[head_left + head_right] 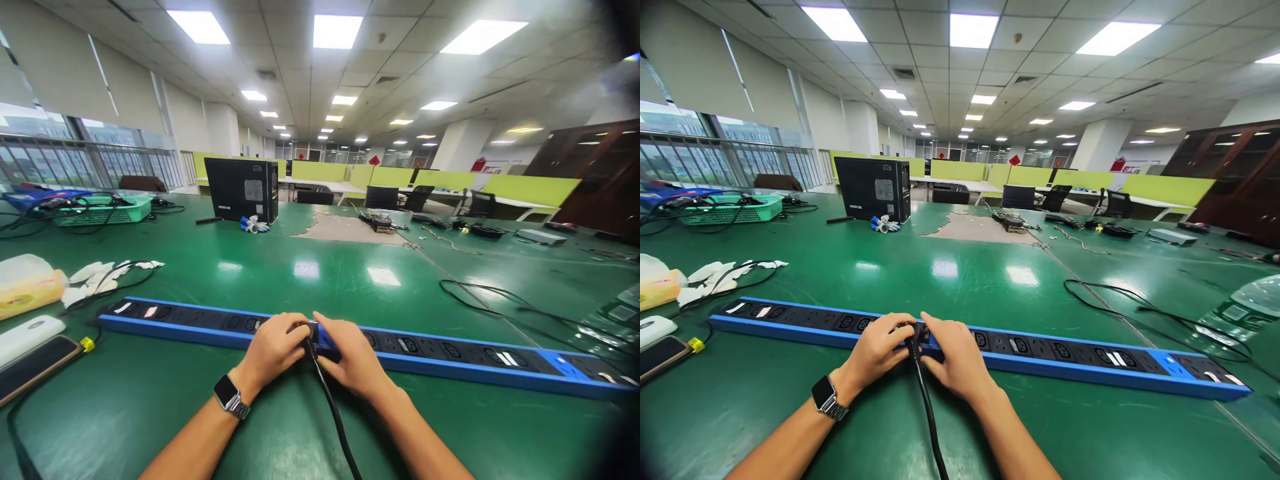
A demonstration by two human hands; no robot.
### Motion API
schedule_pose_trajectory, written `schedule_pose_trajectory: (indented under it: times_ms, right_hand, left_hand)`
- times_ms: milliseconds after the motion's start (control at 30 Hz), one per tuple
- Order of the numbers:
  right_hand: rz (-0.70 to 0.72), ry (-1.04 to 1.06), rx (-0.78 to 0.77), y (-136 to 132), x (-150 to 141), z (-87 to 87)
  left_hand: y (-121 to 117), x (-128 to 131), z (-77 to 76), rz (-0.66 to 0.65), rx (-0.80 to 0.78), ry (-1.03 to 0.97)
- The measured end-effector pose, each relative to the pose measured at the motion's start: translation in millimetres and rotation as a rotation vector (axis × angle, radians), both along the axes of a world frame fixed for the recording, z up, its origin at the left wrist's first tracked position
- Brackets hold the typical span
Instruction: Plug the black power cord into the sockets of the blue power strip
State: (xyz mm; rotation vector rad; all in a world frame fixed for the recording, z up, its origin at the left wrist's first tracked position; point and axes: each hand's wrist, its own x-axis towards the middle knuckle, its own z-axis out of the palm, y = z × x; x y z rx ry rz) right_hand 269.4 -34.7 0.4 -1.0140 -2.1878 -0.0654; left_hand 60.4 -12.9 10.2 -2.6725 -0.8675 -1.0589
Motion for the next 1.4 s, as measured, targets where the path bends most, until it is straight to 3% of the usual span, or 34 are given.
schedule_pose_trajectory:
  times_ms: [100,233,367,500,700,867,1033,1100,1233,1400]
  right_hand:
    - [-0.169,0.062,0.025,-2,21,-7.9]
    - [-0.341,0.166,0.026,-7,40,-15.8]
    - [-0.364,0.210,0.008,-9,38,-17.3]
    - [-0.330,0.229,-0.016,-8,30,-17.1]
    - [-0.323,0.254,-0.036,-9,29,-18.9]
    - [-0.320,0.224,-0.008,-11,28,-15.1]
    - [-0.416,0.297,0.014,-8,39,-14.2]
    - [-0.476,0.337,-0.004,-5,44,-15.4]
    - [-0.576,0.382,-0.075,-2,46,-16.1]
    - [-0.604,0.357,-0.053,-3,44,-15.2]
  left_hand:
    - [0,-8,1.6,0.079,0.093,-0.081]
    - [3,-41,5.9,0.262,0.102,-0.275]
    - [8,-74,0.8,0.341,-0.020,-0.353]
    - [9,-81,-11.5,0.263,-0.175,-0.300]
    - [12,-69,-16.9,0.130,-0.251,-0.220]
    - [10,-67,-15.3,0.152,-0.280,-0.171]
    - [10,-68,-17.6,0.111,-0.259,-0.144]
    - [8,-63,-14.2,0.111,-0.237,-0.247]
    - [1,-34,1.5,0.159,-0.146,-0.561]
    - [-2,28,3.5,0.021,-0.312,-0.388]
